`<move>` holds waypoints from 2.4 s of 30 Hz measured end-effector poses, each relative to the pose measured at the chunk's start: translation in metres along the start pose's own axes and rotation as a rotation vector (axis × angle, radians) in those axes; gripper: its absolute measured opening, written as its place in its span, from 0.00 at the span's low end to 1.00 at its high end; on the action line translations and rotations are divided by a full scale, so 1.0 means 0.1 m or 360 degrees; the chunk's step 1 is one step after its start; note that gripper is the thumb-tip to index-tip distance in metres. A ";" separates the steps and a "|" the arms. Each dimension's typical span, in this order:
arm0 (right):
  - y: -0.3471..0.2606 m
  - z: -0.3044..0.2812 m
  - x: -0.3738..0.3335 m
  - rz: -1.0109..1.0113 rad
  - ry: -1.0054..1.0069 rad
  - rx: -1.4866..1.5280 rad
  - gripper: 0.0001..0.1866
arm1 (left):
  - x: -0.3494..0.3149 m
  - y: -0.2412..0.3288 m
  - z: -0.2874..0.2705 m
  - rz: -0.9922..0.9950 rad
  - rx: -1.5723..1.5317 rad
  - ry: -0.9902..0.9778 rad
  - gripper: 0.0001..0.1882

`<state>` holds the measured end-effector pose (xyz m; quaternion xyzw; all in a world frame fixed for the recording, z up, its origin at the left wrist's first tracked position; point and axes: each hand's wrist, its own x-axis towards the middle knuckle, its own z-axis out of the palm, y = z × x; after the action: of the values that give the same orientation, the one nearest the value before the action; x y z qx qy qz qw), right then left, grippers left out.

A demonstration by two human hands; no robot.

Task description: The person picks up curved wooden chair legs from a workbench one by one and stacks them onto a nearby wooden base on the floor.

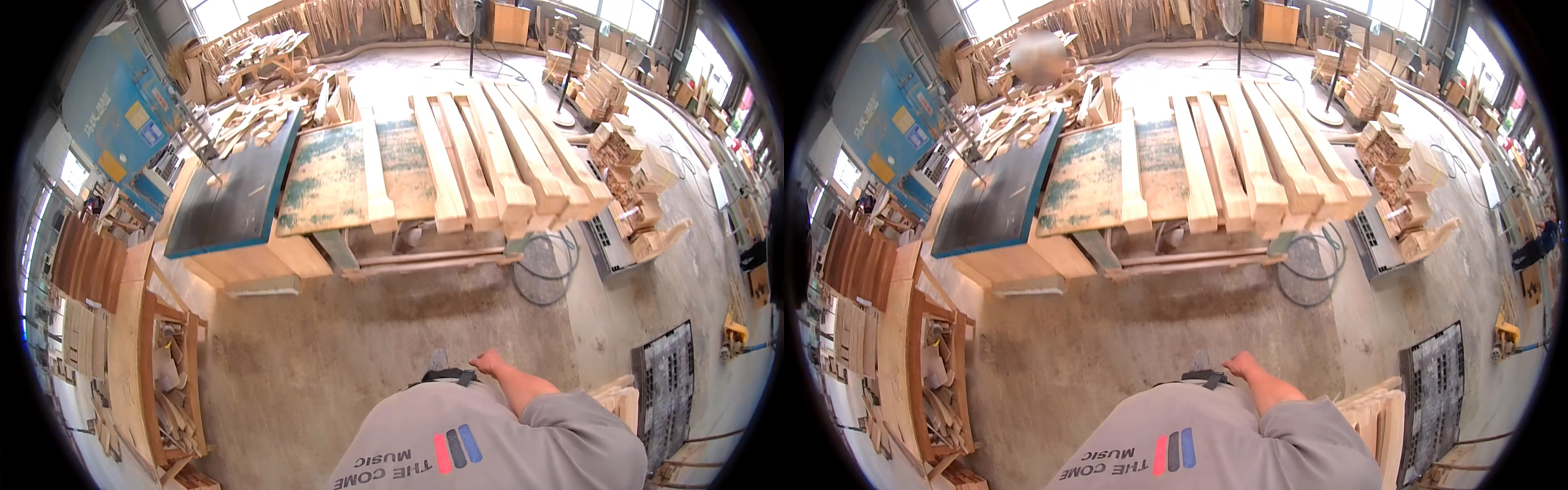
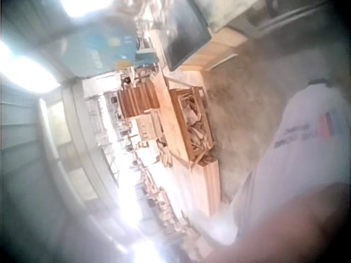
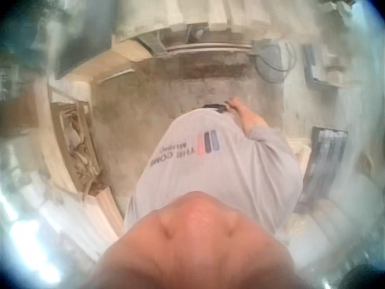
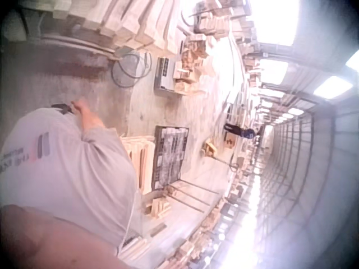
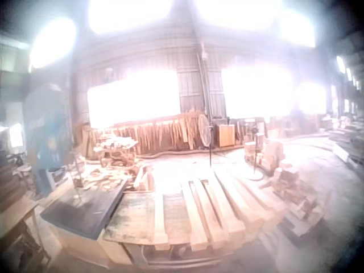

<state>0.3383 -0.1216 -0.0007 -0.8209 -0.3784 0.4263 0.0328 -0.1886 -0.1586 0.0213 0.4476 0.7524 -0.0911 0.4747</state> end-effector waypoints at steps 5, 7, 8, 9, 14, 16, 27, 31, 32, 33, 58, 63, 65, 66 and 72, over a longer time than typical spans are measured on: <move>-0.90 -0.86 0.75 -0.0060 0.0062 0.0474 0.26 | 0.94 1.52 -0.54 0.0430 0.0200 0.0275 0.20; -1.39 -1.26 0.84 0.0052 -0.0011 0.1153 0.35 | 1.20 2.40 -0.66 0.0337 -0.0455 0.0464 0.21; -1.53 -1.40 0.92 0.0017 0.0008 0.1437 0.34 | 1.14 2.96 -0.78 0.0634 -0.0384 0.0498 0.21; -1.67 -1.55 0.99 -0.0024 0.0029 0.1721 0.34 | 1.02 3.52 -0.92 0.0932 -0.0313 0.0532 0.21; -2.00 -1.92 1.42 -0.0062 0.0108 0.2640 0.34 | 0.96 5.52 -1.37 0.2018 0.0378 0.0643 0.30; -2.13 -2.02 1.49 -0.0013 0.0257 0.2912 0.32 | 1.01 6.14 -1.45 0.2170 0.0622 0.0542 0.32; -2.55 -2.07 1.40 0.0007 0.0630 0.3205 0.33 | 1.71 7.23 -1.65 0.2481 0.1466 -0.0283 0.39; -2.68 -2.09 1.37 -0.0035 0.0709 0.3240 0.32 | 1.77 7.24 -1.69 0.2529 0.1355 -0.0280 0.38; -2.68 -2.09 1.37 -0.0033 0.0720 0.3239 0.31 | 1.78 7.25 -1.68 0.2531 0.1359 -0.0285 0.38; -2.67 -2.08 1.36 -0.0030 0.0730 0.3238 0.31 | 1.78 7.25 -1.68 0.2532 0.1363 -0.0291 0.37; -2.51 -2.19 1.21 0.0299 0.0788 0.2519 0.34 | 1.64 7.19 -1.60 0.2611 0.1203 -0.0099 0.34; -2.30 -2.18 0.95 0.0272 0.0887 0.2487 0.31 | 1.71 7.20 -1.56 0.2621 0.1239 -0.0067 0.35; -2.17 -2.15 0.81 0.0235 0.1093 0.2533 0.30 | 1.75 7.14 -1.56 0.2627 0.1244 -0.0042 0.35; -2.08 -2.17 0.75 0.0192 0.1265 0.2564 0.30 | 1.75 7.16 -1.54 0.2633 0.1252 -0.0037 0.35; -1.90 -2.73 0.28 -0.0074 0.2010 0.1927 0.38 | 1.75 7.17 -1.54 0.2589 0.1335 -0.0061 0.36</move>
<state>0.4327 0.1049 0.2251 -0.7371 -0.0147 0.0188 0.6753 0.2332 0.4488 0.1706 0.9737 0.1022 -0.0018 0.2034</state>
